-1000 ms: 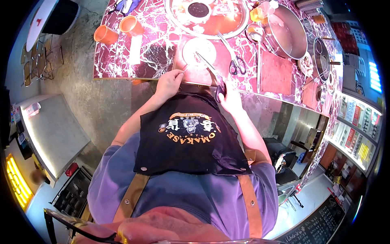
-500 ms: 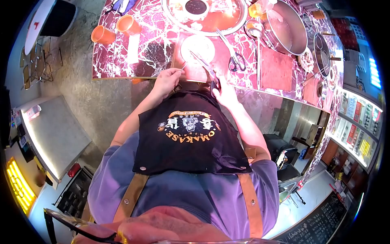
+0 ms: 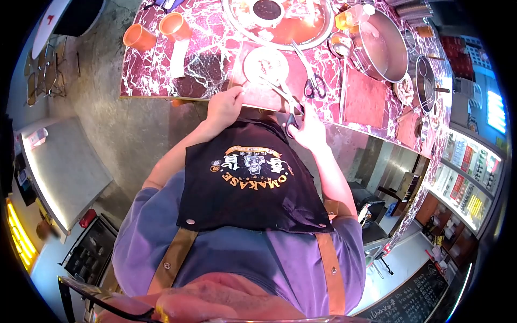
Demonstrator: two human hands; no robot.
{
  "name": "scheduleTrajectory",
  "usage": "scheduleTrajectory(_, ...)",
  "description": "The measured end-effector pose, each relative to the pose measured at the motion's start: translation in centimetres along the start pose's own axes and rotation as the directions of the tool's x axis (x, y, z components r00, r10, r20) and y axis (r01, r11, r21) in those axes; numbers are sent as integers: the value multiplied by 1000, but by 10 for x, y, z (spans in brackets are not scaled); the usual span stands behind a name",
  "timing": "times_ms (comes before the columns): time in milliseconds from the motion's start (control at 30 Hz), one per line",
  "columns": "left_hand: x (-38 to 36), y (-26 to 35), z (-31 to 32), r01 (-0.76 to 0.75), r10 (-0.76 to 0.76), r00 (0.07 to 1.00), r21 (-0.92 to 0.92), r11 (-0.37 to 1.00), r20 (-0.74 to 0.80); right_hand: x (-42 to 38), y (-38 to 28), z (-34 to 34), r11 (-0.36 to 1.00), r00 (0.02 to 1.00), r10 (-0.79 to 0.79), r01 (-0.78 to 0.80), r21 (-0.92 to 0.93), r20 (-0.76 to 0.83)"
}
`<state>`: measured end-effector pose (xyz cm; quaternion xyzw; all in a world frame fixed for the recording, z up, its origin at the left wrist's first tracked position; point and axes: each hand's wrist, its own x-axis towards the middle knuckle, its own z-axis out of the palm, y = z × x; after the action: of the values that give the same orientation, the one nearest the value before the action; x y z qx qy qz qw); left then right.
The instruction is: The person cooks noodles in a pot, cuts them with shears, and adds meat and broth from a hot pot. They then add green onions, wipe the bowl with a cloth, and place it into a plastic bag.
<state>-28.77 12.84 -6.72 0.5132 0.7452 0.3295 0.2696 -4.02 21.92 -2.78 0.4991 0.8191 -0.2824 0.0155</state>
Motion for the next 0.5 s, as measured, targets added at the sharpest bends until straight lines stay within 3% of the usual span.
scheduleTrajectory(67, 2, 0, 7, -4, 4, 1000, 8, 1000, 27, 9, -7, 10, 998, 999, 44, -45, 44, 21)
scheduleTrajectory(133, 4, -1, 14, -7, 6, 999, 16, 1000, 52, 16, -16, 15, 997, 999, -12, 14, 70, -40)
scheduleTrajectory(200, 5, -4, 19, -78, 74, 997, -197, 977, -29, 18, -11, 25, 996, 995, -49, 55, 69, -86)
scheduleTrajectory(233, 6, -3, 17, -76, 71, 997, -200, 977, -32, 18, -12, 26, 996, 992, -54, 62, 64, -110)
scheduleTrajectory(300, 8, -4, 13, -54, 46, 998, -345, 937, -32, 17, -7, 31, 996, 990, -59, 67, 55, -129)
scheduleTrajectory(367, 9, -5, 9, 10, 3, 999, -367, 930, 35, 17, 4, 36, 989, 981, -133, 141, 45, -143)
scheduleTrajectory(433, 9, -8, 8, 73, -37, 994, -383, 921, 100, 15, 11, 36, 993, 990, -105, 109, 40, -91)
scheduleTrajectory(500, 8, -14, 14, -63, 72, 997, -355, 933, 14, 12, 14, 31, 996, 996, -77, 78, 31, -39)
